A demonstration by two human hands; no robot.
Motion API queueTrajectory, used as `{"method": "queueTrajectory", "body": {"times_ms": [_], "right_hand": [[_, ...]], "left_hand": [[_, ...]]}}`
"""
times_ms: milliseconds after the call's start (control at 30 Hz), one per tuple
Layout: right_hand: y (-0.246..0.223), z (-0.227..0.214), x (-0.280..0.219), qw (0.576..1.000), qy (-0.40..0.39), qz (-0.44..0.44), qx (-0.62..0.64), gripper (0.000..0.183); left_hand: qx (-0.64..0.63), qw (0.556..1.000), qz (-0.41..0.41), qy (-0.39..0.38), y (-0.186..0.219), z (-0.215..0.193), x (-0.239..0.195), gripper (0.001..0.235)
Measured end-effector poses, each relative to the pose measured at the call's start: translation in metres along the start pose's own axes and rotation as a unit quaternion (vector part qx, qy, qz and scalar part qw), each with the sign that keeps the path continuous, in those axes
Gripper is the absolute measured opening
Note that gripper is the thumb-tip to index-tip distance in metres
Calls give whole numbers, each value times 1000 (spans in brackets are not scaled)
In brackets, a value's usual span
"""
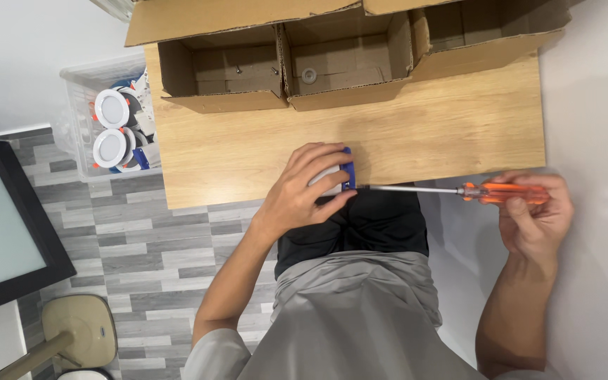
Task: The person unscrews and removes the internal blue component from a white electrical housing unit using a screwdriver, then takes a second component from a bin and begins unscrewing it.
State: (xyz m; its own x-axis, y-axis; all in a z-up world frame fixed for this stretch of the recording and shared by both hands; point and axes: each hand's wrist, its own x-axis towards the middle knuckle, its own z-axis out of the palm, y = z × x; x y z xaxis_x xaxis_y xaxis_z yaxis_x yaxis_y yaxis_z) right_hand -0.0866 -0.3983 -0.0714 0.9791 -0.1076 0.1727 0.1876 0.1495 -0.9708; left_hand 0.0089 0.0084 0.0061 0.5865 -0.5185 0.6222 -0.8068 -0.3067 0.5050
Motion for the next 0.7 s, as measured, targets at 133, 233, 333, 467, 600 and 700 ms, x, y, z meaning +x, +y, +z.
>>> {"method": "queueTrajectory", "body": {"times_ms": [133, 233, 333, 467, 600, 700], "right_hand": [[-10, 14, 3, 995, 65, 60, 45, 32], [-23, 39, 12, 993, 94, 50, 51, 38], [-43, 77, 18, 989, 29, 113, 90, 55], [-49, 130, 25, 982, -85, 27, -168, 34], [-42, 171, 37, 916, -160, -169, -327, 26], [-38, 183, 50, 882, -202, -217, -367, 20]], "left_hand": [[-5, 1000, -12, -13, 0, 0, -2, 19], [-9, 1000, -19, -14, -1, 2, -5, 20], [8, 1000, -17, -14, -2, 5, -8, 19], [6, 999, -17, 29, -8, 20, -18, 19], [-13, 997, -36, 69, -9, 24, -21, 20], [-28, 996, -52, 71, -7, 20, -19, 23]]}}
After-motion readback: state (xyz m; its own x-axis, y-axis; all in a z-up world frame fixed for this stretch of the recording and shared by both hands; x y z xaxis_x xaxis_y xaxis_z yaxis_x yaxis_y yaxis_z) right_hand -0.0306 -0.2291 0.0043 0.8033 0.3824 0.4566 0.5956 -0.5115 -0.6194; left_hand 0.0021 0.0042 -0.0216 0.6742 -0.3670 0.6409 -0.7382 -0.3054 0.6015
